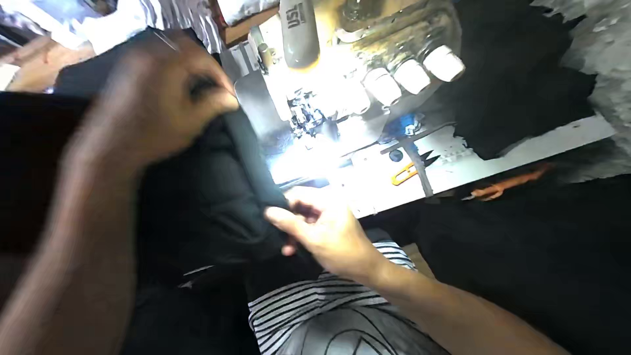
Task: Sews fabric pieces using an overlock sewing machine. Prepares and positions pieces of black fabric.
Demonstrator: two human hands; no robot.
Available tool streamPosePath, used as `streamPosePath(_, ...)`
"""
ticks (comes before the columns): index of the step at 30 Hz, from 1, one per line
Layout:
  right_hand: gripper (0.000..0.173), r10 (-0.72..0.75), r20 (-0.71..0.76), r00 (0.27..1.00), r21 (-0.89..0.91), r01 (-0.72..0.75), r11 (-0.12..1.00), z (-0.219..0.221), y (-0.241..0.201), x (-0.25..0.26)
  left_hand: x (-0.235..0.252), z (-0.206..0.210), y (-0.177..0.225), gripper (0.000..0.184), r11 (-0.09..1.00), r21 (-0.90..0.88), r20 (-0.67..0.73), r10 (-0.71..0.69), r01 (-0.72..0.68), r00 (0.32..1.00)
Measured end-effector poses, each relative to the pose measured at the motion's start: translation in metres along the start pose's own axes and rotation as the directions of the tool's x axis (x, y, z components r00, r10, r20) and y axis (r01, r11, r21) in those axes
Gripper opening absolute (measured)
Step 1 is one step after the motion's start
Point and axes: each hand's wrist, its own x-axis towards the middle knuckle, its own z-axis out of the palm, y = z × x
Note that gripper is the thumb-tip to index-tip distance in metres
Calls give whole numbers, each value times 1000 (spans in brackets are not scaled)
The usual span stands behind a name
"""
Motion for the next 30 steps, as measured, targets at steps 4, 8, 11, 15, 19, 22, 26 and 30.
streamPosePath(4,13,127,-133,983,-173,-149,974,-50,34,-24,5,84,24,15,961,-239,46,-133,140,990)
streamPosePath(8,11,138,-117,983,-168,-156,973,-59,35,-25,12,88,26,27,959,-218,80,-170,183,982)
streamPosePath(11,13,146,-105,984,-198,-165,966,-60,36,-25,14,88,27,28,950,-207,90,-219,234,971)
streamPosePath(15,15,80,-127,989,-323,-117,939,-63,41,-25,12,92,33,22,938,-249,61,-233,241,971)
streamPosePath(19,25,-130,-156,979,-628,3,779,-71,44,-14,10,95,32,20,928,-282,53,-238,243,970)
streamPosePath(22,27,-257,-209,943,-654,60,754,-64,39,1,8,100,28,21,911,-337,42,-238,238,970)
streamPosePath(26,23,-267,-327,907,-448,101,888,-41,37,10,6,106,28,19,879,-441,-34,-216,179,976)
streamPosePath(30,34,-283,-401,871,-335,148,930,-30,39,14,-1,100,43,13,879,-471,-137,-151,70,979)
